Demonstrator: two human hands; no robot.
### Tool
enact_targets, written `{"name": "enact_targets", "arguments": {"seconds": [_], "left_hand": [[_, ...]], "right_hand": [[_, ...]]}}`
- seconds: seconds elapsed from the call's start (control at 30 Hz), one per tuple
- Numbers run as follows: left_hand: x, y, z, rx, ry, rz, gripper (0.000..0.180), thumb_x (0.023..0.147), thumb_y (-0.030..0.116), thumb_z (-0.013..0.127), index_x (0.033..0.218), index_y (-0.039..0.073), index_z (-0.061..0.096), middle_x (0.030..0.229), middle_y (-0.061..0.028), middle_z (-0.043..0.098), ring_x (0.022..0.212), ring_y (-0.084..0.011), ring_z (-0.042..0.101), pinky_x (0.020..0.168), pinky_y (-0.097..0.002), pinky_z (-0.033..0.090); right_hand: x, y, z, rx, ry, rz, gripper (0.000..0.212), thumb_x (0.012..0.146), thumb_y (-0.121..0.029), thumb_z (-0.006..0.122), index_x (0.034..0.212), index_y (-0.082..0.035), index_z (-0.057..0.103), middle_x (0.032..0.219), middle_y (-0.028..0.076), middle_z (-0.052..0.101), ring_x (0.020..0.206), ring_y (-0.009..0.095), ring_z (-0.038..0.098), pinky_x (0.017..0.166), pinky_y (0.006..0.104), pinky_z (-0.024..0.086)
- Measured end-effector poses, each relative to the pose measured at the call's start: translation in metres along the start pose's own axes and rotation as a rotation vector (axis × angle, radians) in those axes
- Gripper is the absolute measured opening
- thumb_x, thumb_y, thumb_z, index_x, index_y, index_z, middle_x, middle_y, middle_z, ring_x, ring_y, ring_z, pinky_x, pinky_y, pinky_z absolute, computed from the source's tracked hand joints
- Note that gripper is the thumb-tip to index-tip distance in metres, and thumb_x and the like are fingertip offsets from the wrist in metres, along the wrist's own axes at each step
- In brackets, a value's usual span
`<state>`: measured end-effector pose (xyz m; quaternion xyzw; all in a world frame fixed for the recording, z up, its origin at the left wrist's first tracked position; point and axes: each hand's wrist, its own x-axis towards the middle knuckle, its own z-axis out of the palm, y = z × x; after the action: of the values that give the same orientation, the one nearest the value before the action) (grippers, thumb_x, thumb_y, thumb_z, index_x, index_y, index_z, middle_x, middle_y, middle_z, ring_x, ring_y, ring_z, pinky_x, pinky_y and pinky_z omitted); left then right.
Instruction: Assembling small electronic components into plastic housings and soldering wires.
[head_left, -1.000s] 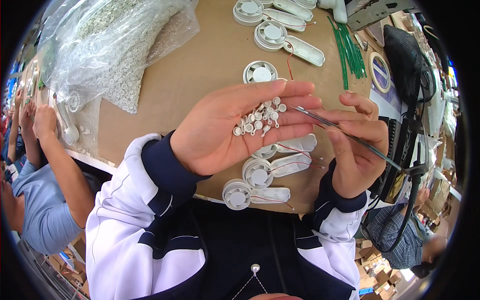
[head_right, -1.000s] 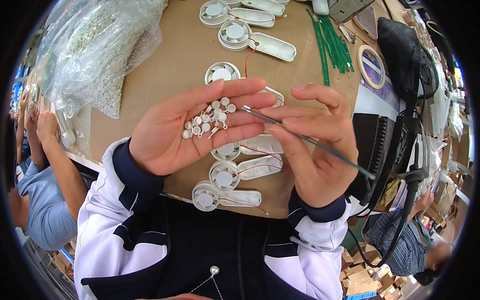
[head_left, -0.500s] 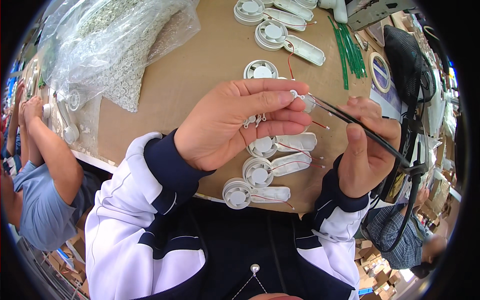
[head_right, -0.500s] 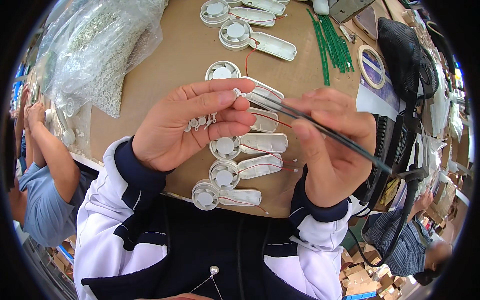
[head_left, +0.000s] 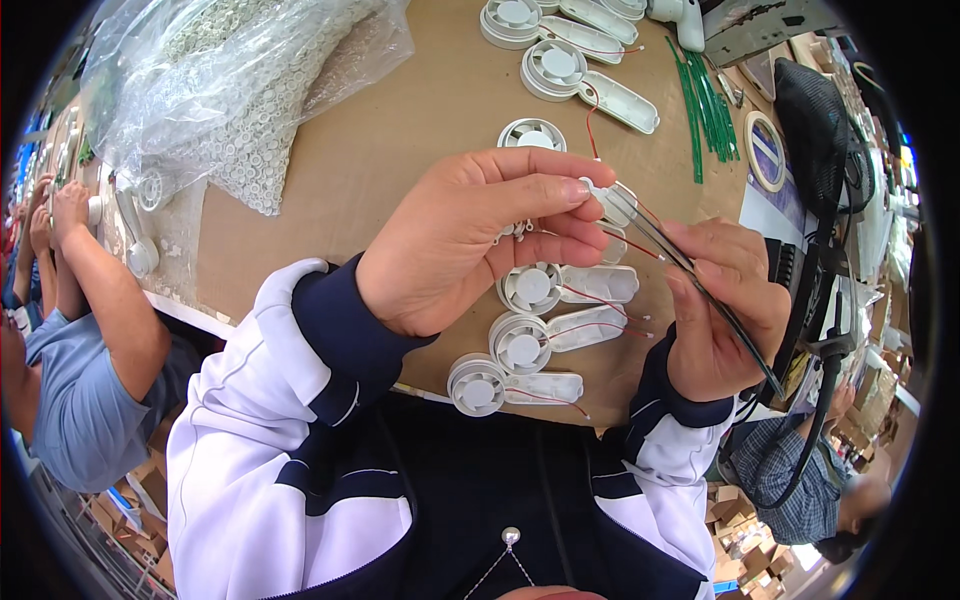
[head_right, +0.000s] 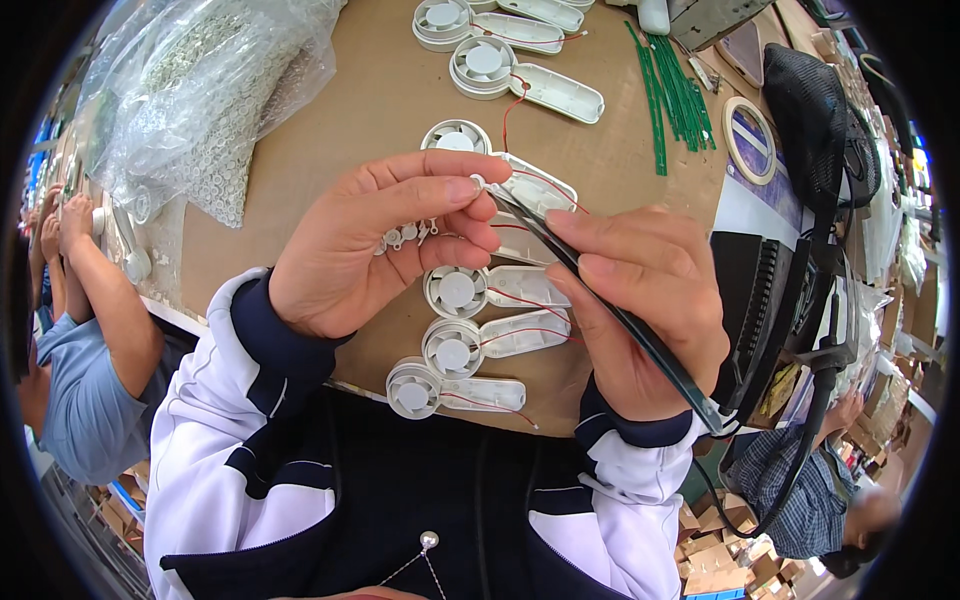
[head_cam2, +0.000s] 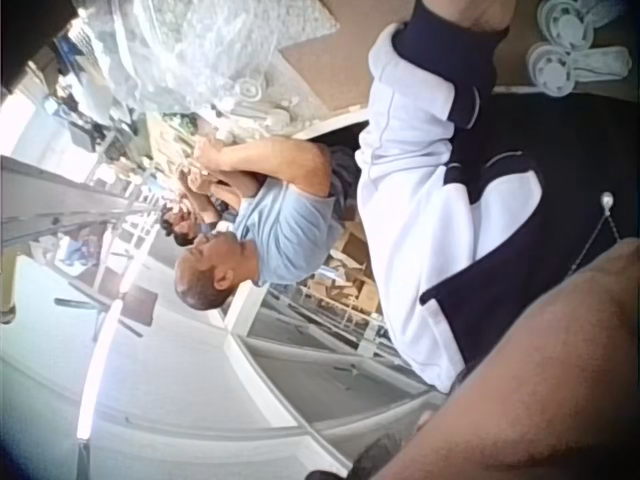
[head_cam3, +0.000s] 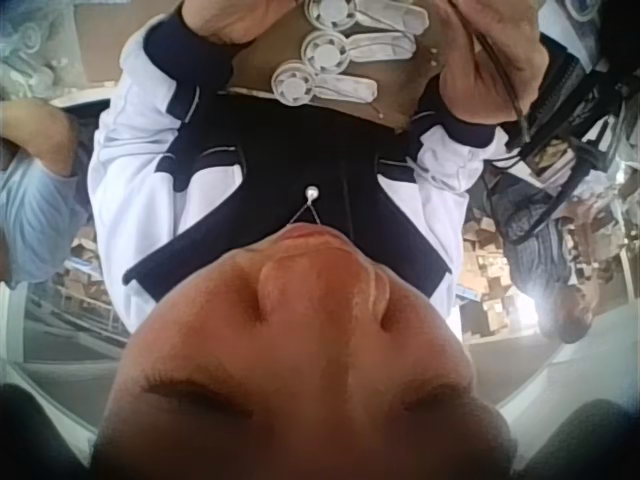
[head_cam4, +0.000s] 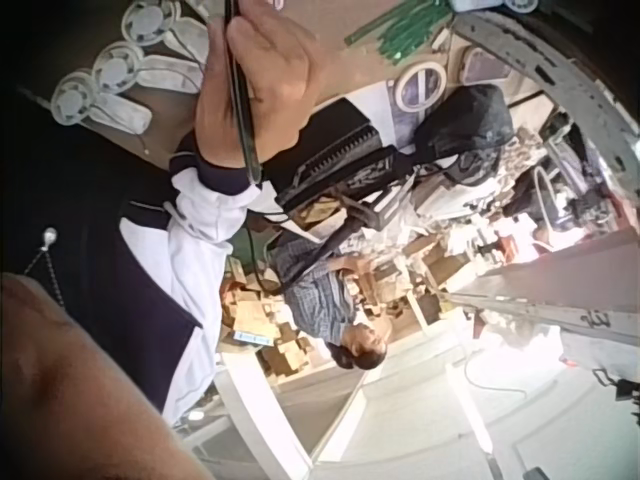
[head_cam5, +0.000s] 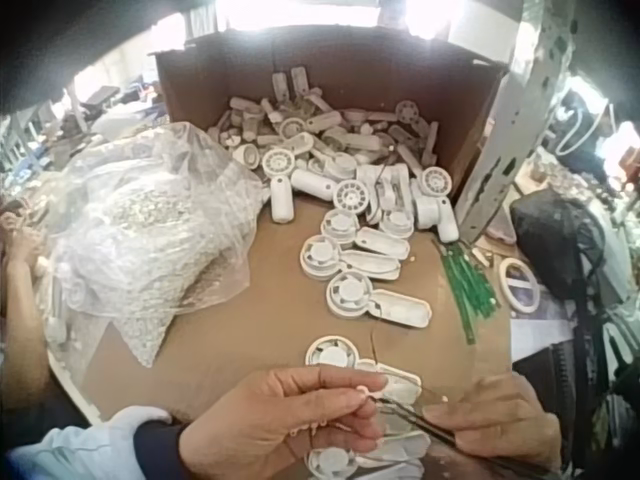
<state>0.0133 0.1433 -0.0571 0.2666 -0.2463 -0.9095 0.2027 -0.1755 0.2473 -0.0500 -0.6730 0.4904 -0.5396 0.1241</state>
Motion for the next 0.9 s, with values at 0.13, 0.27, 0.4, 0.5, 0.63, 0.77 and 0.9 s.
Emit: {"name": "enact_targets", "arguments": {"seconds": [0.13,0.27,0.4,0.5,0.63,0.77,0.9], "left_hand": [[0.0,-0.001,0.001,-0.007,-0.005,-0.014,0.031,0.095,0.007,0.056,0.123,-0.005,0.059,0.095,-0.0101,0.064,0.085,-0.0166,0.065,0.078,-0.0235,0.055],[0.0,-0.001,0.001,-0.013,-0.01,-0.018,0.031,0.095,0.008,0.057,0.123,-0.005,0.059,0.095,-0.0094,0.064,0.085,-0.0158,0.065,0.076,-0.0224,0.055],[0.002,-0.001,0.003,-0.008,-0.01,-0.021,0.031,0.096,0.009,0.056,0.124,-0.005,0.059,0.096,-0.0091,0.064,0.085,-0.015,0.065,0.074,-0.0212,0.055],[0.0,0.0,0.005,0.015,0.026,-0.029,0.033,0.097,0.011,0.055,0.125,-0.005,0.057,0.097,-0.009,0.064,0.084,-0.0137,0.064,0.073,-0.0197,0.054],[-0.002,0.004,0.014,-0.031,0.093,-0.052,0.03,0.098,0.015,0.055,0.12,-0.005,0.06,0.088,-0.0055,0.061,0.072,-0.0122,0.059,0.068,-0.0186,0.051],[-0.001,0.008,-0.015,-0.225,-0.058,-0.091,0.034,0.101,0.022,0.051,0.12,-0.003,0.061,0.079,0.0007,0.056,0.056,-0.0052,0.045,0.05,-0.0146,0.038],[0.013,0.027,-0.031,-0.121,-0.168,-0.063,0.035,0.101,0.024,0.05,0.119,-0.002,0.063,0.069,0.0057,0.051,0.051,-0.0009,0.032,0.043,-0.0175,0.024]], "right_hand": [[-0.003,0.003,0.005,0.064,0.01,0.024,0.031,0.071,0.01,0.075,0.094,-0.004,0.06,0.096,0.017,0.071,0.086,0.028,0.065,0.078,0.036,0.052],[-0.004,0.003,0.006,0.09,0.017,0.045,0.031,0.071,0.011,0.074,0.094,-0.003,0.06,0.095,0.018,0.071,0.085,0.029,0.067,0.076,0.0352,0.053],[-0.002,0.002,0.005,0.081,0.022,0.054,0.03,0.071,0.012,0.074,0.094,-0.003,0.06,0.094,0.019,0.071,0.085,0.029,0.068,0.075,0.034,0.054],[-0.001,-0.001,0.006,0.067,0.023,0.054,0.029,0.072,0.012,0.074,0.093,-0.002,0.06,0.094,0.019,0.071,0.084,0.029,0.068,0.074,0.0323,0.054],[-0.005,-0.002,0.007,0.168,0.119,0.13,0.028,0.072,0.012,0.074,0.092,-0.001,0.06,0.094,0.018,0.071,0.083,0.028,0.069,0.073,0.0309,0.054],[-0.005,-0.004,0.002,0.249,0.205,0.195,0.026,0.074,0.012,0.073,0.092,-0.001,0.06,0.094,0.018,0.071,0.082,0.026,0.069,0.072,0.0295,0.054],[-0.006,-0.001,-0.006,0.298,0.26,0.28,0.024,0.075,0.011,0.073,0.091,0.0,0.06,0.093,0.017,0.071,0.081,0.024,0.068,0.072,0.0282,0.053]]}}
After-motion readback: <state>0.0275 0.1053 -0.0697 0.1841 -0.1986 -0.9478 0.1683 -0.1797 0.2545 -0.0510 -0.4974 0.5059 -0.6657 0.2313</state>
